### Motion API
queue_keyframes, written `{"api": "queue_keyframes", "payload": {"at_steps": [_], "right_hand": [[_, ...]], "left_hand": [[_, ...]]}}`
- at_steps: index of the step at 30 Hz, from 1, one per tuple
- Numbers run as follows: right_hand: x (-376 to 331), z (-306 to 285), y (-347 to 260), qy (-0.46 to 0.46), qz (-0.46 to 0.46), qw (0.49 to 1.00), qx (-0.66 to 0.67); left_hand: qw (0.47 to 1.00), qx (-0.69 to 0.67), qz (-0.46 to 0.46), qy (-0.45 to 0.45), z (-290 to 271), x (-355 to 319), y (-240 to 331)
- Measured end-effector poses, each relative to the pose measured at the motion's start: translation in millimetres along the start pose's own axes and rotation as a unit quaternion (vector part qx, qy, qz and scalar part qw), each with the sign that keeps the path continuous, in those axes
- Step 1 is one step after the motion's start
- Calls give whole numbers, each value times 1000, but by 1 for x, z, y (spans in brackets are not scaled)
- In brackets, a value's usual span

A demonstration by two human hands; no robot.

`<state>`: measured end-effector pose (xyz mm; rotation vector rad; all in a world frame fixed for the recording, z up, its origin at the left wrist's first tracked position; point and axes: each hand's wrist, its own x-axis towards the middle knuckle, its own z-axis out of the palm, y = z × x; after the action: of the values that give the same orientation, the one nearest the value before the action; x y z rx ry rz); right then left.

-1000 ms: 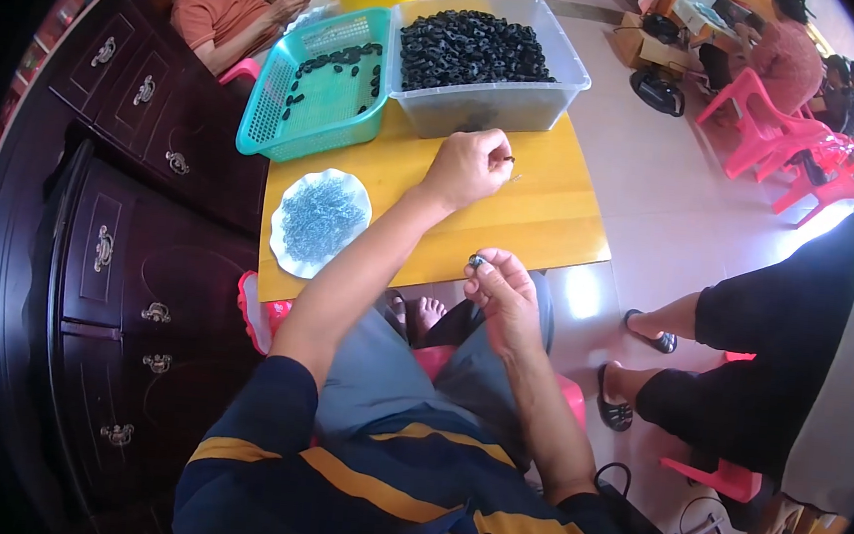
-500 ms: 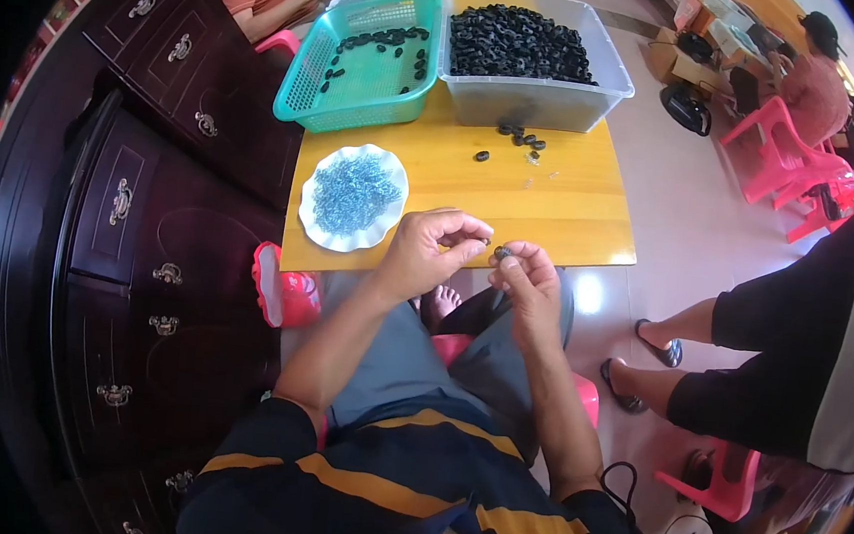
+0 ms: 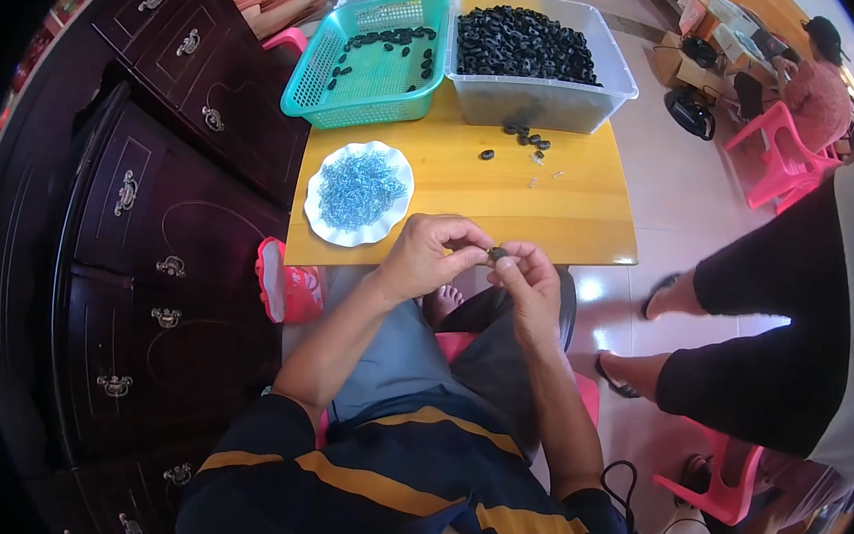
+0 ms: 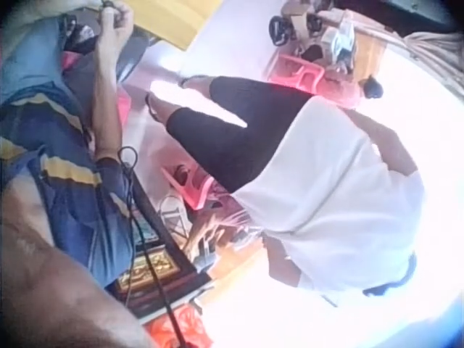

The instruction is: The person assembles small black plastic parts with blue beads by hand.

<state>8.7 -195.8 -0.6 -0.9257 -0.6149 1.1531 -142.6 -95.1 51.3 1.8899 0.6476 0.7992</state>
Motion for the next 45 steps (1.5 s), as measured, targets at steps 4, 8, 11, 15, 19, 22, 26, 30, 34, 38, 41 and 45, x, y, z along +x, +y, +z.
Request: {"api": "queue_keyframes", "payload": {"at_steps": [4,8,11,15,19,22,26,30,34,38,41,45], "right_hand": [[1,-4,5,-5,-12,1000,-16],[1,-2,8,15,-25,999,-30],[0,-4,7,7,-33,998,-61],[-2,-3,8,15,-50,995,-85],[-2,-6,7,-2,-47,994,-94],[-3,-6,4,-20,-24,999,-39],[-3,-2,2,-17,-30,999,-38],[-4,-3,6,-8,-65,991,-118],[-3,-3,7,-12,-55,994,-98],[-4,-3,8,-23,-2,999,-36],[-5,0,6,-18,-1,1000,-8],[-2,-2,8,-25,2,999,34]], "left_hand": [[1000,29,1,-7,0,2,3],[999,51,9,-16,-1,3,5],[997,67,14,-25,-3,4,9],[997,70,13,-36,-4,5,11],[996,76,9,-48,-7,6,13],[998,19,-29,-47,-8,6,15],[996,54,-42,-64,-8,8,23],[990,119,-5,-79,-8,12,26],[988,107,2,-108,-15,17,29],[979,121,33,-159,-20,25,28],[970,134,48,-198,-22,34,27],[976,85,58,-192,-19,38,21]]}}
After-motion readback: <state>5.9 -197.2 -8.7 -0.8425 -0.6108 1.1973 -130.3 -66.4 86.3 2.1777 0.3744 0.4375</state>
